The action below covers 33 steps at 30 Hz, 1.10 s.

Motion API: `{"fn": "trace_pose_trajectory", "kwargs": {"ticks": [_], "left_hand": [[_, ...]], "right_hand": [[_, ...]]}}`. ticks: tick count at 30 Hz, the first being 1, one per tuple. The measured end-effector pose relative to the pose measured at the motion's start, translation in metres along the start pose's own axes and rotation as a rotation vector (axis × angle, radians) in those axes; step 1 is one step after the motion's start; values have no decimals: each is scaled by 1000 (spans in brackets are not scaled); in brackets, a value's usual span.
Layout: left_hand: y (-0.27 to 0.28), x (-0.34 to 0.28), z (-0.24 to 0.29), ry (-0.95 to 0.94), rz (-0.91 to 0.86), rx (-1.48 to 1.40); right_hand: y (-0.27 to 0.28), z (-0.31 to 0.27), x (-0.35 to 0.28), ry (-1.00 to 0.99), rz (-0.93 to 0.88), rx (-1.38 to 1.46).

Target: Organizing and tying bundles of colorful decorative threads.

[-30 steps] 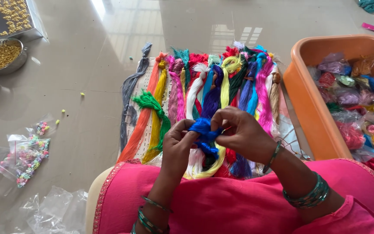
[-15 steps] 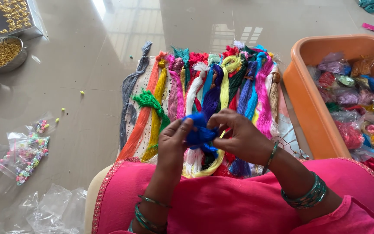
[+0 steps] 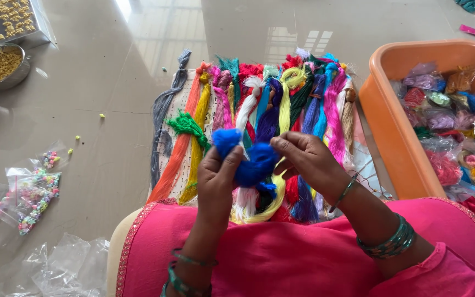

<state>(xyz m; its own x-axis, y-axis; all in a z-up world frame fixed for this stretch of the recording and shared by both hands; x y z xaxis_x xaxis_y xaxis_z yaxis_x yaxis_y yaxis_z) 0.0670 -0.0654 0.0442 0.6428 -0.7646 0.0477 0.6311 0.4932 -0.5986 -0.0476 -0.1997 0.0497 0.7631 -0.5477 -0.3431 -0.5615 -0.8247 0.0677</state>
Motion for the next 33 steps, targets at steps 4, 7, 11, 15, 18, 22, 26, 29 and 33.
{"fn": "trace_pose_trajectory", "kwargs": {"ticks": [4, 7, 11, 15, 18, 22, 26, 29, 33], "left_hand": [[2, -12, 32, -102, 128, 268], [-8, -20, 50, -177, 104, 352], [-47, -40, 81, 12, 61, -53], [-51, -54, 130, -6, 104, -115], [-8, -61, 169, -246, 309, -30], [52, -67, 202, -483, 463, 287], [121, -57, 193, -459, 660, 507], [203, -35, 124, -178, 792, 395], [253, -28, 61, 94, 823, 483]], "right_hand": [[-13, -20, -4, 282, -137, -427], [-41, 1, -2, 329, -290, -720], [-68, 10, -14, -14, -305, -532], [-57, 34, 22, 583, -247, -747], [-52, 70, 34, 205, -524, -930], [3, 29, 31, 66, -396, -789], [63, -25, 10, 142, -206, -319], [80, -57, -12, 138, -110, -81], [100, -65, -21, 135, 38, -138]]}}
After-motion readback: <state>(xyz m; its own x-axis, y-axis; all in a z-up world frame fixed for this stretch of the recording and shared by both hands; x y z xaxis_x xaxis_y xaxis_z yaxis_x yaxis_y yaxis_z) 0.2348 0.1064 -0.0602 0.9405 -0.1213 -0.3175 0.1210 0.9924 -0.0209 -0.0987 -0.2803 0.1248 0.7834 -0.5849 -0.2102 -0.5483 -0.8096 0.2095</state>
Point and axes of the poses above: each hand's wrist, its own x-axis towards the middle knuckle, its own y-axis out of the back of the hand, z = x × y, the point moved 10 cm from there along x, towards the middle knuckle, and after that the axes turned 3 degrees about x, right-handed, at the moved point
